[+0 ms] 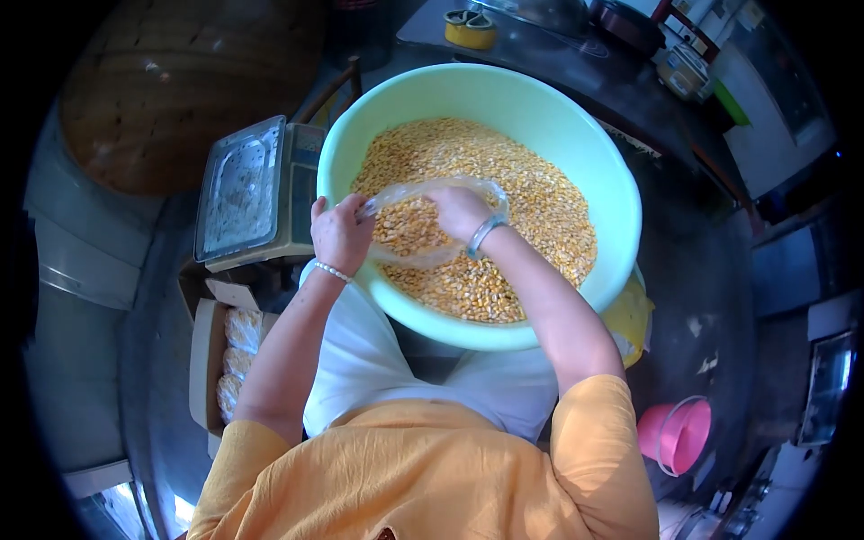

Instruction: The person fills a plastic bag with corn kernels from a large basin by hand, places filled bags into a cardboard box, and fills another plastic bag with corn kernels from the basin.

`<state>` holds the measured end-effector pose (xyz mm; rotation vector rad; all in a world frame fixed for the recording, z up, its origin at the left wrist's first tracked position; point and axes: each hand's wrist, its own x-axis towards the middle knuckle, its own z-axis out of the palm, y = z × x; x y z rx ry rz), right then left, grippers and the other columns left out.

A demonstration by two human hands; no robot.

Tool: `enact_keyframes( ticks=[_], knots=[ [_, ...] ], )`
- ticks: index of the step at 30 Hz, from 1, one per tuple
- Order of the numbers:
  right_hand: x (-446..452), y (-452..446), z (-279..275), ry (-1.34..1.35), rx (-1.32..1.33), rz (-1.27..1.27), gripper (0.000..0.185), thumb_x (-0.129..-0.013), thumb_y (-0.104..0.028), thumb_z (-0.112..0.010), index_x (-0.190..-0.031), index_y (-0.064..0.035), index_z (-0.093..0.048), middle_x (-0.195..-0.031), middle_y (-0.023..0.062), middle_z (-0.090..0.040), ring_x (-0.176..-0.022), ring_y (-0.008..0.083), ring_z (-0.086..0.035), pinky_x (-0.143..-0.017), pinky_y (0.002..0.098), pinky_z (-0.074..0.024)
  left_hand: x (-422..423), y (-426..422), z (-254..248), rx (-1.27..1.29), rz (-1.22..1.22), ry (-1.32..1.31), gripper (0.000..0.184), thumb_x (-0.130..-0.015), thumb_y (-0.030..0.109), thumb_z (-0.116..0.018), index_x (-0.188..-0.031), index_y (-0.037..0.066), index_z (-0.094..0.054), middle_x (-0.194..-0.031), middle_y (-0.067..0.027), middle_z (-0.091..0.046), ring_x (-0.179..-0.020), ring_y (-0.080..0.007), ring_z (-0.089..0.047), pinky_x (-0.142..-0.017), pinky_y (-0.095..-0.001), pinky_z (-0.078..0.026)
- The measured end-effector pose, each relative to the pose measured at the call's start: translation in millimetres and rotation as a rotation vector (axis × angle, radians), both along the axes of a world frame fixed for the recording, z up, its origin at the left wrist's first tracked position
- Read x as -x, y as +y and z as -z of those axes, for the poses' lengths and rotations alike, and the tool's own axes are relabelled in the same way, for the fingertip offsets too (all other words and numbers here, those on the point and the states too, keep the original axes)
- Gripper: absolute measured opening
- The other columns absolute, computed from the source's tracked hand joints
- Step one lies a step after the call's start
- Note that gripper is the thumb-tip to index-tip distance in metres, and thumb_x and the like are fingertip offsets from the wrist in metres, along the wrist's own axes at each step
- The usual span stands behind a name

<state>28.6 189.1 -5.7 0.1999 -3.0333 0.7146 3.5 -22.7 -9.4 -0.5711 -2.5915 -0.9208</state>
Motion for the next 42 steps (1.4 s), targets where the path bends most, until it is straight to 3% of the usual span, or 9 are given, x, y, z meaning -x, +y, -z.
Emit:
enact_keyframes(
  ticks=[5, 8, 11, 14, 16, 21, 24, 30, 42],
  knots=[
    [-29, -28, -8, -0.005, -0.259, -0.26, 0.015, -0.074, -0.004, -0.054, -0.087, -0.0019, -0.062, -0.097, 0.0149, -0.061, -0.094, 0.0298, -0.058, -0.085, 0.0393, -0.0453, -1, 1, 0, 0.008, 0.0, 0.009, 0.012, -0.077, 0.021, -0.064, -0.084, 0.01, -0.066, -0.065, -0.0108, -0.064, -0.066, -0.0265, -0.062, -0.099, -0.0438, -0.032],
    [-34, -25, -10, 0.053, -0.105, -0.308, 0.016, -0.074, -0.004, -0.056, -0.088, -0.0021, -0.064, -0.093, 0.0157, -0.063, -0.09, 0.0306, -0.059, -0.083, 0.0398, -0.0468, -1, 1, -1, 0.026, -0.007, -0.001, 0.013, -0.077, 0.022, -0.064, -0.084, 0.01, -0.066, -0.065, -0.0109, -0.064, -0.066, -0.026, -0.062, -0.099, -0.0436, -0.032],
    [-33, -7, -24, 0.509, 0.257, -0.186, 0.015, -0.076, -0.001, -0.056, -0.087, -0.0025, -0.065, -0.087, 0.0144, -0.066, -0.079, 0.0271, -0.064, -0.073, 0.0358, -0.0516, -2, 2, -2, 0.031, -0.016, -0.007, 0.013, -0.077, 0.021, -0.063, -0.084, 0.01, -0.066, -0.064, -0.0104, -0.064, -0.066, -0.0254, -0.062, -0.099, -0.0426, -0.032],
    [-31, 28, -39, 0.581, 0.594, 0.216, 0.015, -0.082, 0.001, -0.053, -0.087, -0.0029, -0.067, -0.077, 0.0086, -0.068, -0.066, 0.0134, -0.065, -0.056, 0.0246, -0.0522, -1, 1, 0, 0.034, -0.018, 0.003, 0.013, -0.077, 0.02, -0.063, -0.085, 0.01, -0.066, -0.062, -0.01, -0.063, -0.065, -0.0251, -0.062, -0.1, -0.0415, -0.032],
    [-21, 67, -23, 0.51, 0.672, 0.499, 0.015, -0.083, -0.001, -0.054, -0.089, -0.0041, -0.067, -0.079, 0.0087, -0.068, -0.07, 0.0154, -0.066, -0.061, 0.0249, -0.0521, 0, 2, 2, 0.043, -0.024, 0.014, 0.014, -0.076, 0.019, -0.062, -0.086, 0.01, -0.066, -0.061, -0.0098, -0.063, -0.064, -0.0251, -0.062, -0.1, -0.0409, -0.032],
    [-23, 112, 67, 0.157, 0.074, 0.563, 0.023, -0.082, -0.026, -0.057, -0.092, -0.008, -0.067, -0.09, 0.0168, -0.066, -0.087, 0.0318, -0.063, -0.078, 0.0383, -0.0493, 1, 2, 3, 0.052, -0.026, 0.01, 0.015, -0.076, 0.018, -0.063, -0.088, 0.01, -0.066, -0.062, -0.0099, -0.063, -0.065, -0.0252, -0.062, -0.099, -0.0406, -0.033],
    [-23, 94, 65, -0.112, 0.135, 0.544, 0.034, -0.084, -0.035, -0.052, -0.094, -0.0065, -0.066, -0.096, 0.0216, -0.063, -0.093, 0.0364, -0.06, -0.082, 0.0423, -0.0467, 0, 2, 2, 0.058, -0.022, 0.019, 0.017, -0.076, 0.019, -0.063, -0.09, 0.011, -0.066, -0.064, -0.0099, -0.064, -0.067, -0.0251, -0.063, -0.099, -0.0406, -0.034],
    [-16, 83, 85, -0.288, 0.045, 0.562, 0.046, -0.087, -0.043, -0.044, -0.099, -0.0036, -0.064, -0.1, 0.0234, -0.061, -0.095, 0.0375, -0.059, -0.082, 0.0431, -0.0462, 0, 1, 3, -0.009, 0.005, 0.008, 0.022, -0.076, 0.018, -0.064, -0.098, 0.013, -0.064, -0.067, -0.0096, -0.065, -0.069, -0.0249, -0.063, -0.099, -0.0409, -0.033],
    [-25, 68, 66, -0.275, -0.036, 0.613, 0.04, -0.087, -0.038, -0.045, -0.096, -0.0051, -0.066, -0.1, 0.0203, -0.063, -0.095, 0.0354, -0.06, -0.081, 0.0424, -0.048, 0, 0, -1, -0.058, 0.021, -0.041, 0.02, -0.077, 0.021, -0.065, -0.095, 0.013, -0.064, -0.062, -0.0072, -0.063, -0.065, -0.0211, -0.062, -0.1, -0.0402, -0.032]
  ],
)
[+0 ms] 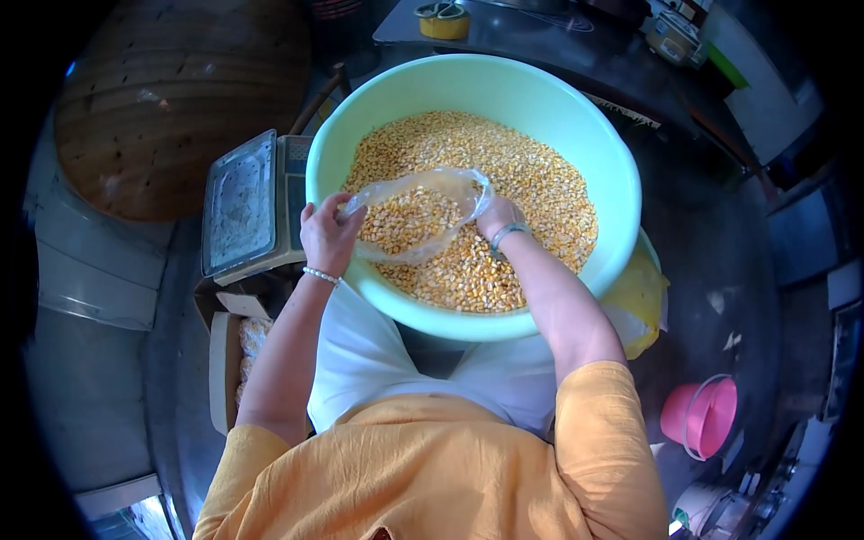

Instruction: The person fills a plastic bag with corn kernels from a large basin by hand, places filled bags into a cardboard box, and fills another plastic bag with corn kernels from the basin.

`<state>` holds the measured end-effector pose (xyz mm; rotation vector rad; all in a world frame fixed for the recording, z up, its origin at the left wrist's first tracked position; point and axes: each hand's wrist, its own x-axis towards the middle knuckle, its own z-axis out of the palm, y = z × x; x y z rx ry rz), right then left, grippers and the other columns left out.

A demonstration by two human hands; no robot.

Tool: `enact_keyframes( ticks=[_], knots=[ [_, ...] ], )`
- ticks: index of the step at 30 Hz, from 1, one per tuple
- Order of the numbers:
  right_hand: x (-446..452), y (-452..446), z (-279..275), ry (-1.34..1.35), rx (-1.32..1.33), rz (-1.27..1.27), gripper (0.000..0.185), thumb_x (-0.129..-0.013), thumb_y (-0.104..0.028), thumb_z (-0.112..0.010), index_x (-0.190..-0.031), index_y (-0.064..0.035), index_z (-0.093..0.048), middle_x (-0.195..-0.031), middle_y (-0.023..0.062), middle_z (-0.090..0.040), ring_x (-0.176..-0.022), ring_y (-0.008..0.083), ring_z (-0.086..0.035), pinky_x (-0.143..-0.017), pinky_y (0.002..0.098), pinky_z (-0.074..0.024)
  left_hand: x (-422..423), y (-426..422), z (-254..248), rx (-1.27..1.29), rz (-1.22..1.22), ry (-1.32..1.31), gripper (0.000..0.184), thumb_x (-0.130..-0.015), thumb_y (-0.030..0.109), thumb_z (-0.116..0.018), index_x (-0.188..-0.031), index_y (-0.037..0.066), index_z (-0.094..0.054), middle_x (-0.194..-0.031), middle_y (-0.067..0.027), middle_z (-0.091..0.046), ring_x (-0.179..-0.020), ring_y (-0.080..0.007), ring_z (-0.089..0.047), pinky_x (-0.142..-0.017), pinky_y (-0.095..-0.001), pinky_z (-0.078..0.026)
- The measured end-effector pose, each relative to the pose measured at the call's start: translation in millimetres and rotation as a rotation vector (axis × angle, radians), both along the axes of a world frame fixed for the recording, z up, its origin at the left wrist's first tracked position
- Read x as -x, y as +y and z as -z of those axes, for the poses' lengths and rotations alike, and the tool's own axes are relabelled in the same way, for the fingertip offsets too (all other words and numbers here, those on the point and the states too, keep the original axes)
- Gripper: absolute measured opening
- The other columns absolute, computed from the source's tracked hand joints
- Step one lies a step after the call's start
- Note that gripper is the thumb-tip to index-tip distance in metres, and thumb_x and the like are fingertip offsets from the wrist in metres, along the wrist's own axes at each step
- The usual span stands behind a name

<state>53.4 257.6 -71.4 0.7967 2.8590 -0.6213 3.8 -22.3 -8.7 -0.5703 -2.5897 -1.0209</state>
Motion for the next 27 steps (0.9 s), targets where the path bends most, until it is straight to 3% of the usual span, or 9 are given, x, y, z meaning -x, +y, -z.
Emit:
enact_keyframes(
  ticks=[2, 12, 16, 17, 21, 23, 25, 27],
  knots=[
    [-1, 0, -2, 0.027, 0.011, 0.03, 0.038, -0.087, -0.036, -0.045, -0.095, -0.0055, -0.066, -0.1, 0.0201, -0.063, -0.094, 0.0351, -0.06, -0.081, 0.0425, -0.0483, -1, 0, -3, 0.016, 0.008, -0.018, 0.02, -0.077, 0.02, -0.064, -0.095, 0.012, -0.062, -0.064, -0.009, -0.064, -0.069, -0.0251, -0.063, -0.101, -0.0421, -0.03],
    [1, 39, -17, 0.231, -0.07, -0.076, 0.037, -0.083, -0.034, -0.048, -0.077, -0.0029, -0.067, -0.083, 0.0218, -0.063, -0.079, 0.0381, -0.061, -0.072, 0.045, -0.0482, -1, 1, -3, 0.091, -0.033, -0.012, 0.019, -0.081, 0.027, -0.062, -0.088, 0.01, -0.066, -0.062, -0.0089, -0.063, -0.065, -0.0239, -0.062, -0.1, -0.0412, -0.032],
    [1, 41, -43, 0.519, 0.334, 0.097, 0.031, -0.082, -0.029, -0.059, -0.071, 0.0001, -0.064, -0.062, 0.0107, -0.062, -0.059, 0.0212, -0.059, -0.058, 0.0338, -0.0468, -1, 2, -5, 0.108, -0.03, -0.009, 0.02, -0.083, 0.029, -0.06, -0.086, 0.01, -0.066, -0.062, -0.0098, -0.063, -0.066, -0.0251, -0.062, -0.1, -0.0426, -0.031],
    [-2, 37, -59, 0.508, 0.551, 0.16, 0.026, -0.083, -0.023, -0.061, -0.07, -0.0003, -0.063, -0.057, 0.0021, -0.056, -0.054, 0.0104, -0.051, -0.052, 0.0262, -0.0414, -1, 2, -4, 0.105, -0.028, 0.0, 0.02, -0.083, 0.029, -0.06, -0.086, 0.01, -0.066, -0.062, -0.01, -0.063, -0.066, -0.0255, -0.062, -0.1, -0.043, -0.031],
    [2, -7, -105, 0.662, 0.578, -0.218, 0.026, -0.085, -0.023, -0.06, -0.069, -0.0024, -0.063, -0.058, 0.0, -0.056, -0.052, 0.0081, -0.048, -0.049, 0.0245, -0.0388, 0, 1, -2, 0.099, -0.024, 0.006, 0.021, -0.085, 0.029, -0.058, -0.083, 0.01, -0.066, -0.062, -0.0109, -0.062, -0.065, -0.0269, -0.062, -0.1, -0.0447, -0.031],
    [1, -45, -132, 0.426, 0.453, -0.437, 0.022, -0.083, -0.021, -0.061, -0.072, -0.0026, -0.064, -0.059, 0.0023, -0.058, -0.053, 0.0099, -0.051, -0.052, 0.0256, -0.0417, 1, 1, -2, 0.09, -0.026, 0.016, 0.021, -0.085, 0.029, -0.057, -0.082, 0.01, -0.066, -0.061, -0.0108, -0.061, -0.064, -0.0273, -0.061, -0.099, -0.0452, -0.031],
    [8, -75, -124, 0.32, 0.321, -0.652, 0.023, -0.082, -0.023, -0.06, -0.072, -0.0021, -0.064, -0.061, 0.0094, -0.06, -0.054, 0.0185, -0.055, -0.057, 0.0319, -0.0463, 2, 2, 2, 0.077, -0.029, 0.028, 0.019, -0.085, 0.028, -0.057, -0.081, 0.011, -0.065, -0.06, -0.0121, -0.061, -0.062, -0.0278, -0.061, -0.099, -0.044, -0.031],
    [25, -94, -106, 0.219, 0.201, -0.669, 0.025, -0.081, -0.025, -0.059, -0.074, -0.0012, -0.065, -0.067, 0.0146, -0.062, -0.059, 0.0254, -0.058, -0.062, 0.0357, -0.048, 3, 1, 3, 0.07, -0.035, 0.041, 0.018, -0.085, 0.027, -0.056, -0.079, 0.012, -0.064, -0.059, -0.0129, -0.061, -0.061, -0.0282, -0.061, -0.099, -0.0432, -0.031]
  ],
)
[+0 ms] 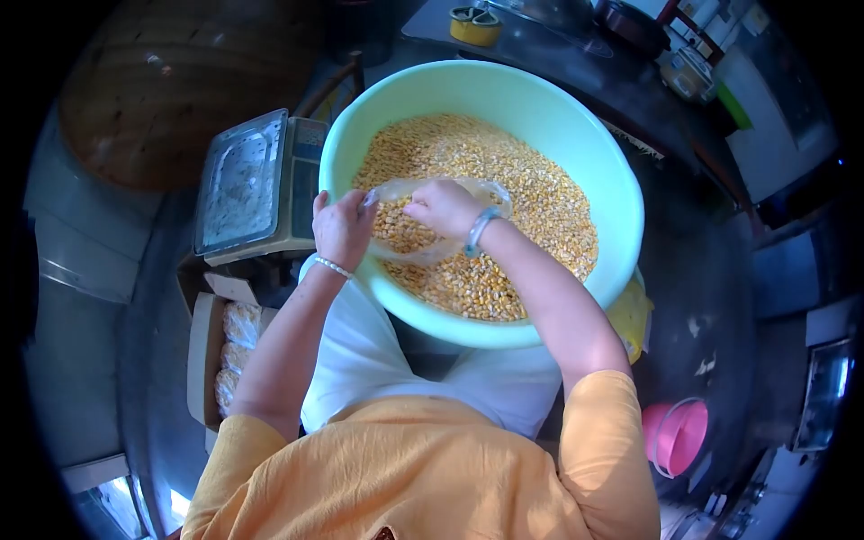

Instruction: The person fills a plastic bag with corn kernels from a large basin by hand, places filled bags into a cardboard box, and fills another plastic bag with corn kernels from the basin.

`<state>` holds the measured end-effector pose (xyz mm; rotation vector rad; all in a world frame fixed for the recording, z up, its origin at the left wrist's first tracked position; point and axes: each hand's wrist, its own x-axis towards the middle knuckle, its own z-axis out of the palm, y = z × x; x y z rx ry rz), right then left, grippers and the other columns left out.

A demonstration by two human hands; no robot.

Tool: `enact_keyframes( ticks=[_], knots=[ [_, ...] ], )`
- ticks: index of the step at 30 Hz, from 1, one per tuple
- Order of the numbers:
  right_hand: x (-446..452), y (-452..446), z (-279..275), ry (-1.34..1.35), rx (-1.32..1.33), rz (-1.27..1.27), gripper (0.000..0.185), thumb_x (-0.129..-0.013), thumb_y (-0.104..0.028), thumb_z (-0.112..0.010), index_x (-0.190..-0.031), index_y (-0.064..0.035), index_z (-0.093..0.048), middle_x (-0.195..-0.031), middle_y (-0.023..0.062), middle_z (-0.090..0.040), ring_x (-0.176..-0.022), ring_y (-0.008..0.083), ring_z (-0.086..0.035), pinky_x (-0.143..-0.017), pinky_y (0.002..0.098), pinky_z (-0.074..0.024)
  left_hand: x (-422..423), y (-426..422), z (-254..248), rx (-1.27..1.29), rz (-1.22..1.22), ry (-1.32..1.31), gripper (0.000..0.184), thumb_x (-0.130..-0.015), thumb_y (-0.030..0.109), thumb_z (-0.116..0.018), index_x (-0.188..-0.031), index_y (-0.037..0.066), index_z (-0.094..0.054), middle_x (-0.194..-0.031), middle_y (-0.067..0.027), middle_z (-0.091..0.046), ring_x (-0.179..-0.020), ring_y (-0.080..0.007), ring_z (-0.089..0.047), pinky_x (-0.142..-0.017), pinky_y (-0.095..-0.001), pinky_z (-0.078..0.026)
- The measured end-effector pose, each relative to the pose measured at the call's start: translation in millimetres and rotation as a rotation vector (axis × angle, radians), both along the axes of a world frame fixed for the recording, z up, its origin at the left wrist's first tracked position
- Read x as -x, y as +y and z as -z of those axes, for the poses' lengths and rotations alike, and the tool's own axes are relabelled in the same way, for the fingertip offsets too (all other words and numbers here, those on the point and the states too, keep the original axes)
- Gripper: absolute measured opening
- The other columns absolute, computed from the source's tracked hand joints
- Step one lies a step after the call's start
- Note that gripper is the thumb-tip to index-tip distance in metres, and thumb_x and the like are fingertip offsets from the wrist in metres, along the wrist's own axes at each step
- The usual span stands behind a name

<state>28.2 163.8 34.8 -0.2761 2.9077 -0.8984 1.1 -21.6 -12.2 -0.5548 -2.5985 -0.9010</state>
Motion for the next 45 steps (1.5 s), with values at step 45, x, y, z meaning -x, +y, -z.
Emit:
enact_keyframes(
  ticks=[45],
  knots=[
    [-19, 124, 114, 0.032, -0.158, 0.679, 0.026, -0.083, -0.019, -0.055, -0.105, -0.0083, -0.064, -0.098, 0.0165, -0.065, -0.091, 0.0315, -0.062, -0.081, 0.0388, -0.0493, -4, -2, -5, -0.056, 0.035, -0.045, 0.027, -0.074, 0.021, -0.058, -0.098, 0.008, -0.062, -0.06, -0.0106, -0.061, -0.067, -0.0277, -0.061, -0.101, -0.0427, -0.031]
  ],
)
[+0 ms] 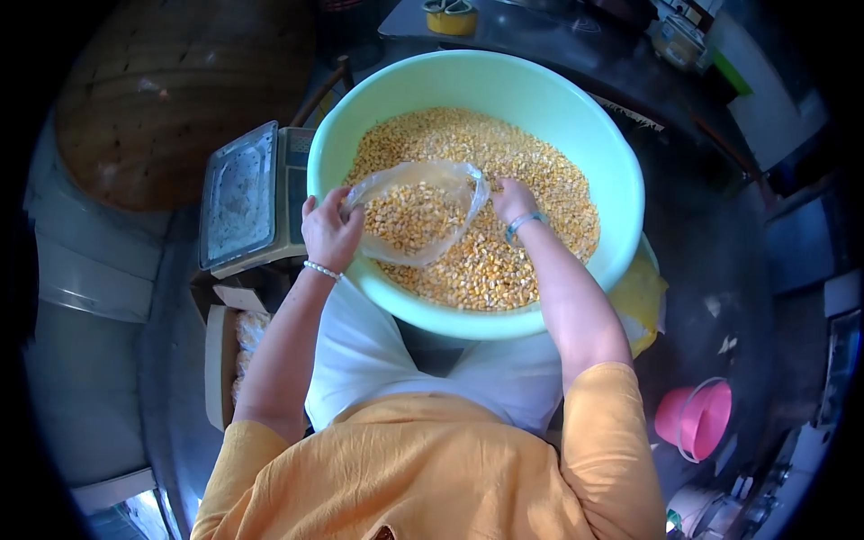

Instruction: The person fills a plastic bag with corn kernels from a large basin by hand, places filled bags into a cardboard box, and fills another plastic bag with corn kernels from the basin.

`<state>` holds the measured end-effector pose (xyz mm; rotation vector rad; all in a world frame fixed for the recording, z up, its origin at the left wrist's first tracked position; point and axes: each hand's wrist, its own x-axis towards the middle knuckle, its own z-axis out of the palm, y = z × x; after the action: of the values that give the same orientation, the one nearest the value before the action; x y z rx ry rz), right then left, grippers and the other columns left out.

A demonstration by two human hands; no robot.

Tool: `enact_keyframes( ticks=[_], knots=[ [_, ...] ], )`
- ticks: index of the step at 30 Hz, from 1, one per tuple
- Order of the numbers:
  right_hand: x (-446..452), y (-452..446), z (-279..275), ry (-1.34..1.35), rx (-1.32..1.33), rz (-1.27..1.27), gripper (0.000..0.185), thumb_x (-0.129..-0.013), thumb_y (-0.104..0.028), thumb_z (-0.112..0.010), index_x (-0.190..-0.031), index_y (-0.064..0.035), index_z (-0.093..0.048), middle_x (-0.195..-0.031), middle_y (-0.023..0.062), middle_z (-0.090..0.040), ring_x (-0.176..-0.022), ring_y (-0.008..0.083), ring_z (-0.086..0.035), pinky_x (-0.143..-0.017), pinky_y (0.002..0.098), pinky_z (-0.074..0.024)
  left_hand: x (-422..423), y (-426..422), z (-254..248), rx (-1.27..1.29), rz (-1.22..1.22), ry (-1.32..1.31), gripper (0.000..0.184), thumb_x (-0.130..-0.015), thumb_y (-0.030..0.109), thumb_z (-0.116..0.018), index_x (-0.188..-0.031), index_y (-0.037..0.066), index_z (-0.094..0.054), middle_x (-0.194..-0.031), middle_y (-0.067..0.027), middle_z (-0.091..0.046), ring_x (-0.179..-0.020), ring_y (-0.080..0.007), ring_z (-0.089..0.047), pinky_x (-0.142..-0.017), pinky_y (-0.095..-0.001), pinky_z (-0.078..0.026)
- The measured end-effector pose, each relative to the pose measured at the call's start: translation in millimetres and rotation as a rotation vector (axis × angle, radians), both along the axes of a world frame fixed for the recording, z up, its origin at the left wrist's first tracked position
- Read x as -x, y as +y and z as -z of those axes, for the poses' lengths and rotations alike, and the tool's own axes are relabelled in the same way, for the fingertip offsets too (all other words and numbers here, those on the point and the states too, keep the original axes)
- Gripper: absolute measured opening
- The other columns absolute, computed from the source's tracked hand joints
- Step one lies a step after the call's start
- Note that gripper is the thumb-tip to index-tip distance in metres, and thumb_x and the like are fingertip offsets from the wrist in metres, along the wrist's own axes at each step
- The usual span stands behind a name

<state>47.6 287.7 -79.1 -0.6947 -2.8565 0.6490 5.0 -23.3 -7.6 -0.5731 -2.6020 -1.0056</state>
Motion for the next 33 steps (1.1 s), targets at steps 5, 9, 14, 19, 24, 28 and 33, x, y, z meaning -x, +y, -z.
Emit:
enact_keyframes(
  ticks=[5, 9, 14, 19, 24, 28, 33],
  knots=[
    [-10, -25, -22, -0.36, 0.048, -0.083, 0.037, -0.087, -0.035, -0.048, -0.108, -0.0071, -0.06, -0.108, 0.0195, -0.06, -0.1, 0.0327, -0.058, -0.089, 0.0405, -0.0451, -1, 2, -2, 0.028, -0.001, 0.014, 0.032, -0.075, 0.028, -0.061, -0.099, 0.007, -0.062, -0.064, -0.0116, -0.063, -0.071, -0.0269, -0.063, -0.101, -0.0423, -0.031],
    [-14, -33, -29, -0.365, 0.062, -0.075, 0.038, -0.088, -0.037, -0.047, -0.109, -0.008, -0.06, -0.106, 0.0184, -0.061, -0.098, 0.0326, -0.059, -0.088, 0.0413, -0.0454, -2, 2, -4, 0.046, -0.003, 0.004, 0.032, -0.075, 0.028, -0.062, -0.1, 0.007, -0.062, -0.066, -0.0124, -0.064, -0.072, -0.0269, -0.063, -0.101, -0.042, -0.031],
    [-15, -38, -36, -0.409, 0.029, -0.045, 0.039, -0.088, -0.038, -0.047, -0.109, -0.0076, -0.059, -0.107, 0.0177, -0.061, -0.099, 0.0321, -0.059, -0.088, 0.0419, -0.0453, -2, 2, -4, 0.049, 0.0, 0.012, 0.033, -0.074, 0.026, -0.062, -0.1, 0.007, -0.062, -0.067, -0.0127, -0.064, -0.072, -0.0272, -0.063, -0.101, -0.0418, -0.031],
    [-12, -31, -20, -0.407, -0.015, 0.02, 0.035, -0.087, -0.036, -0.051, -0.104, -0.0068, -0.062, -0.104, 0.0179, -0.062, -0.098, 0.0327, -0.059, -0.086, 0.042, -0.0464, -3, 1, -7, 0.077, 0.019, -0.042, 0.033, -0.071, 0.016, -0.057, -0.103, 0.007, -0.061, -0.071, -0.013, -0.066, -0.075, -0.027, -0.064, -0.104, -0.0441, -0.026],
    [-14, -30, -19, -0.311, -0.032, 0.035, 0.032, -0.086, -0.034, -0.054, -0.096, -0.0053, -0.065, -0.098, 0.0193, -0.063, -0.093, 0.0343, -0.06, -0.082, 0.0429, -0.0479, -2, 1, -7, 0.084, 0.015, -0.038, 0.033, -0.07, 0.013, -0.056, -0.102, 0.007, -0.061, -0.072, -0.0141, -0.066, -0.075, -0.0279, -0.063, -0.104, -0.0447, -0.026],
    [-14, -27, -19, -0.27, -0.04, 0.003, 0.032, -0.085, -0.034, -0.055, -0.092, -0.0044, -0.065, -0.095, 0.0195, -0.064, -0.091, 0.0344, -0.061, -0.08, 0.043, -0.0482, -1, 1, -1, 0.085, 0.001, 0.011, 0.032, -0.07, 0.014, -0.056, -0.101, 0.008, -0.061, -0.065, -0.0126, -0.063, -0.07, -0.0282, -0.062, -0.102, -0.0418, -0.03],
    [-13, -8, -3, -0.201, -0.04, -0.02, 0.032, -0.085, -0.034, -0.054, -0.091, -0.0039, -0.065, -0.094, 0.0191, -0.064, -0.09, 0.034, -0.061, -0.078, 0.0435, -0.0484, -2, 1, -3, 0.091, -0.01, -0.007, 0.03, -0.071, 0.012, -0.055, -0.1, 0.008, -0.062, -0.066, -0.014, -0.063, -0.071, -0.0285, -0.063, -0.103, -0.0417, -0.029]
  ],
)
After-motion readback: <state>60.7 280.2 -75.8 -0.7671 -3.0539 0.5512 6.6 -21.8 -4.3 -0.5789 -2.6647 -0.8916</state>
